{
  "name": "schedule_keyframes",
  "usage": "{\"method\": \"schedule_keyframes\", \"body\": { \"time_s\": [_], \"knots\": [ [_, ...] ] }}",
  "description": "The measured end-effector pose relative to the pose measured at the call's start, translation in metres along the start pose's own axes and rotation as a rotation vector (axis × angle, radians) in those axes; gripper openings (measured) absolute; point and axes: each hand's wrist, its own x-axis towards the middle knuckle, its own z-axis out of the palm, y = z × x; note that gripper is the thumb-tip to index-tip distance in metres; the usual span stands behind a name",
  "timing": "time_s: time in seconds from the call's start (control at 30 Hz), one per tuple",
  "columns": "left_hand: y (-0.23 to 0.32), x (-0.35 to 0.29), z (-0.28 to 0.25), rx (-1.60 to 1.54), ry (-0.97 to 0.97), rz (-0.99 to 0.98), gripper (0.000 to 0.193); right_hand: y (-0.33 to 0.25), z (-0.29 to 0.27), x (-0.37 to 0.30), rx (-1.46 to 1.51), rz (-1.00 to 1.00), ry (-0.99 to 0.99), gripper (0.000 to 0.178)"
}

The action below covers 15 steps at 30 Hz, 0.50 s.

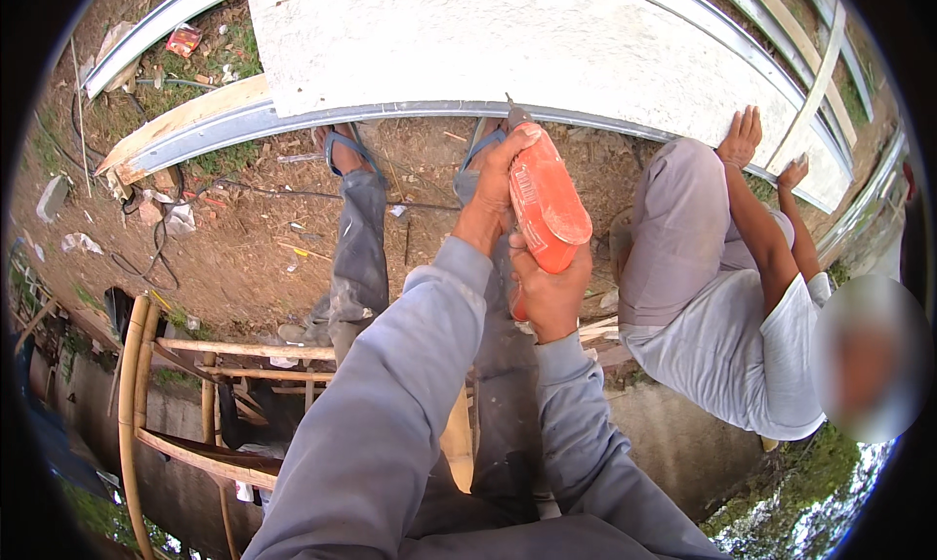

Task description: The person uses a corded drill to drive screws into metal profiles laid on the ground. A coworker holds the profiles steady while the person drills. The person repeatedly picks screws from a bucket and fastens them along the length of the metal frame.

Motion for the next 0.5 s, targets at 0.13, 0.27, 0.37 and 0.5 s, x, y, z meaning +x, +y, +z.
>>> {"method": "schedule_keyframes", "body": {
  "time_s": [0.13,0.27,0.37,0.5],
  "knots": [
    [0.0011,0.0002,0.0005,-0.013,-0.008,-0.010,0.021,-0.0014,0.0007,-0.0009,0.015,0.094,-0.034,0.054],
    [0.0041,0.0029,-0.0005,-0.006,-0.010,-0.002,0.021,0.0000,0.0050,0.0025,0.014,0.018,0.013,0.042],
    [0.0063,0.0039,-0.0026,-0.007,-0.020,0.000,0.022,-0.0009,0.0078,0.0044,0.002,0.016,0.019,0.043],
    [0.0092,0.0032,-0.0064,0.011,-0.003,-0.014,0.024,-0.0032,0.0091,0.0025,-0.008,0.082,-0.007,0.051]
  ]
}}
